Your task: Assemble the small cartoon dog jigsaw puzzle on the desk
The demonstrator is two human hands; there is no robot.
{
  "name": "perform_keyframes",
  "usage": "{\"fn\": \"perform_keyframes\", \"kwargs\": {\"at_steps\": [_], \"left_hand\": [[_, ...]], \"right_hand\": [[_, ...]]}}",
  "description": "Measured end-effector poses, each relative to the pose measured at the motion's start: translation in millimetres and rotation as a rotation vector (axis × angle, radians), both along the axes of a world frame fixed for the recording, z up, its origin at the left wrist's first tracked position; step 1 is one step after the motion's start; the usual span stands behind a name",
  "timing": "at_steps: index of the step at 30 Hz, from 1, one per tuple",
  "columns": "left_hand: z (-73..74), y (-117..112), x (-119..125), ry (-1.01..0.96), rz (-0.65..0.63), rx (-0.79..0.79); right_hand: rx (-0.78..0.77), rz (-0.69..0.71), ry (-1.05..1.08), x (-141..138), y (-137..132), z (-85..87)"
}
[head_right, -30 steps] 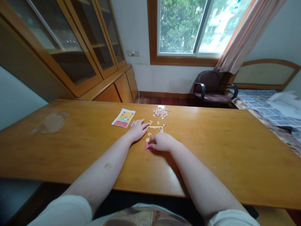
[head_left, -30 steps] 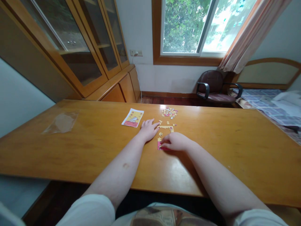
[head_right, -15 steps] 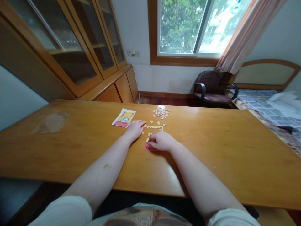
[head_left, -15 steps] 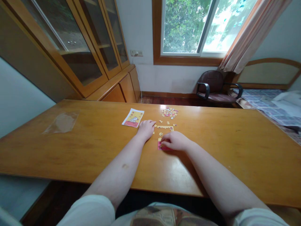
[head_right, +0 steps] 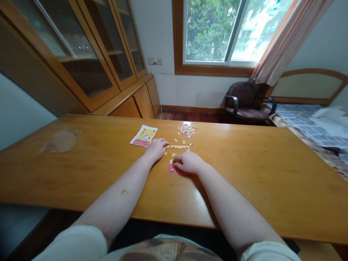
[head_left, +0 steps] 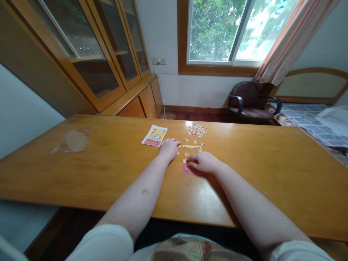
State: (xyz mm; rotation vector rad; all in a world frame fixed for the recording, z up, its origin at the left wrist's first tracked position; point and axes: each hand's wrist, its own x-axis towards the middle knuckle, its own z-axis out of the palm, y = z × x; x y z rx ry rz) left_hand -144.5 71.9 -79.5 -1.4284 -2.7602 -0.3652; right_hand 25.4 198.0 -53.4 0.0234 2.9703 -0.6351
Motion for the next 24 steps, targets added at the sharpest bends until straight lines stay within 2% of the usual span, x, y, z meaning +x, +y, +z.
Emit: {"fn": "perform_keyframes", "kwargs": {"at_steps": [7, 13, 17, 21, 24], "left_hand": [[1.3, 0.4, -0.3, 0.003, -0.012, -0.024], [7.3, 0.8, 1.1, -0.011, 0.023, -0.045], [8.0, 1.2, 1.2, -0.016, 0.046, -0.051], [6.6, 0.5, 1.6, -0.044, 0.080, 0.010], [7.8, 0.0, 5.1, -0.177, 0.075, 0.107]], "right_hand": [[0.044, -0.116, 0.157, -2.2, 12.5, -4.3], [-0.005, -0.206, 0.228, -4.0, 21.5, -13.7], [-0.026, -0.217, 0.246, -4.4, 23.2, -18.0], [-0.069, -0.222, 0.261, -4.5, 23.6, -20.1], [-0.156, -0.250, 0.278, -5.2, 23.7, -20.8]]}}
